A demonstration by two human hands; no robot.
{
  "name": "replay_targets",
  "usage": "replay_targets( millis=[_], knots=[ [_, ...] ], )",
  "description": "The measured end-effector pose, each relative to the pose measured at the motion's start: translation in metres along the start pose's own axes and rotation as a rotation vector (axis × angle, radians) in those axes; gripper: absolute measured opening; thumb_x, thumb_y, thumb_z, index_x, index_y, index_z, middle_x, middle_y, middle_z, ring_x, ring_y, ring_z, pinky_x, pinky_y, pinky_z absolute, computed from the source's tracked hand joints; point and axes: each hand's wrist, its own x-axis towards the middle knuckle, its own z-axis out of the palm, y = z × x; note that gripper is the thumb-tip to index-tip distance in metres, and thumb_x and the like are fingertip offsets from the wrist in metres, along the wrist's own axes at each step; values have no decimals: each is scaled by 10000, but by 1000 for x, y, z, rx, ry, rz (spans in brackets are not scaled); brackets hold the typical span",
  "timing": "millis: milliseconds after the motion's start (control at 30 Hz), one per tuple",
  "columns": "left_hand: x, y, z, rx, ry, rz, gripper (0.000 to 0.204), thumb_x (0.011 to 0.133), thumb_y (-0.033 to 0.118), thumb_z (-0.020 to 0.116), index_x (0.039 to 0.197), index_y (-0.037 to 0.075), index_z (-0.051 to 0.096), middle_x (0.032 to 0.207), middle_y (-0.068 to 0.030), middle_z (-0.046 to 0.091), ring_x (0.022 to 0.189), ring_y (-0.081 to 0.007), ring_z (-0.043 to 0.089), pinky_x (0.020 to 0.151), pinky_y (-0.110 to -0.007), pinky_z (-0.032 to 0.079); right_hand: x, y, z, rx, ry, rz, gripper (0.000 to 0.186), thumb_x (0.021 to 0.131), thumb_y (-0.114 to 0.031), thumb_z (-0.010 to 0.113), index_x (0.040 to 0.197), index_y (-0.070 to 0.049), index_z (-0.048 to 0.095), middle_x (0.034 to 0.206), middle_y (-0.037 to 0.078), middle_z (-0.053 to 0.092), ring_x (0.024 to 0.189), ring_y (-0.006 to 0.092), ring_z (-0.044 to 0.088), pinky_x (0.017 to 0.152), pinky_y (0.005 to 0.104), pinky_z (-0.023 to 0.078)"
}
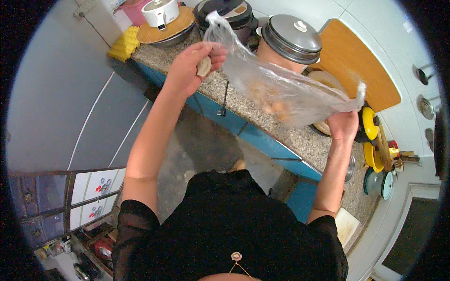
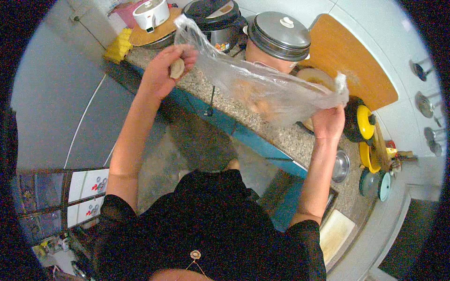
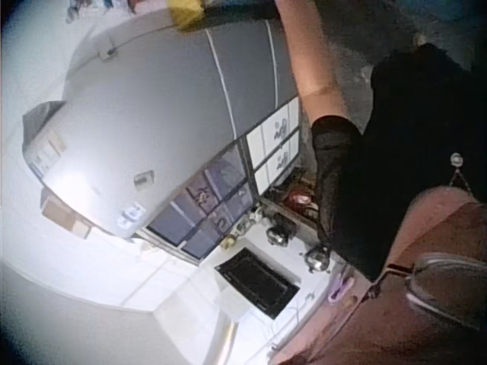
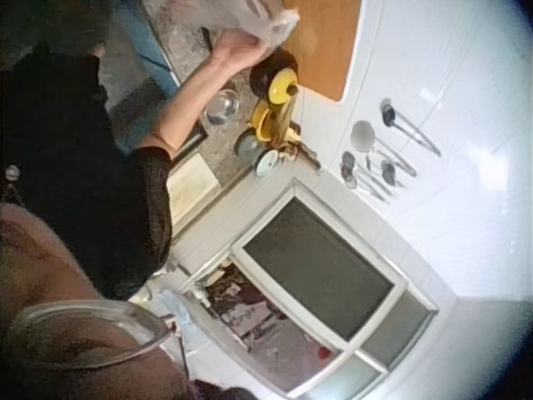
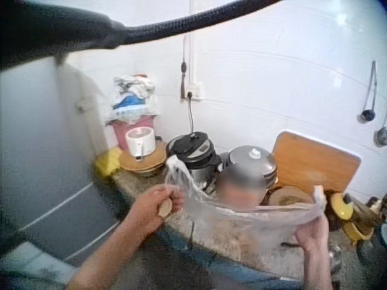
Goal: The person transfers fried dough pieces from a bag into a colander and then onto a steamer tray. They place the tray over a pot on a stove and cover it with a lid. Finally, they retrieve a bag of yellow powder from a freezer and pour the contents into a bowl.
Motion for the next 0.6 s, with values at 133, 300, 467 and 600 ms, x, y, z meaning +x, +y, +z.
replay_targets(
  millis=[133, 300, 467, 600],
  knots=[
    [17, -63, -14, -14, 114, -97, 287, 948, 172, 528, 1179, 7, 567, 1069, -126, 646, 909, -196, 640, 803, -316, 528, 38, 34, -100, -77, 282, 43, 318, 934, -107, 437, 1236, -32, 505, 1245, 97, 551, 1151, 265, 502, 1017, 428, 375],
    [1, -129, -53, 198, 359, -232, 260, 919, 162, 592, 1147, 40, 603, 967, -43, 670, 824, -137, 627, 678, -267, 491, 3, 47, -106, -560, 349, -203, 460, 862, -37, 527, 1314, -14, 445, 1272, 135, 513, 1151, 256, 516, 998, 378, 402],
    [35, -218, -118, 1098, 358, -238, 249, 820, 263, 683, 871, 21, 648, 878, -114, 661, 798, -269, 642, 668, -379, 500, -16, 43, -94, -891, 413, -406, 485, 903, -57, 496, 1373, -45, 377, 1334, 116, 466, 1184, 233, 493, 979, 364, 407],
    [75, -233, -95, 1476, 270, -456, 346, 743, 336, 712, 920, 54, 618, 956, -163, 646, 898, -372, 627, 744, -464, 508, -22, 47, -52, -932, 501, -523, 425, 899, -38, 500, 1318, -13, 429, 1314, 141, 485, 1155, 256, 518, 958, 370, 441]
  ],
)
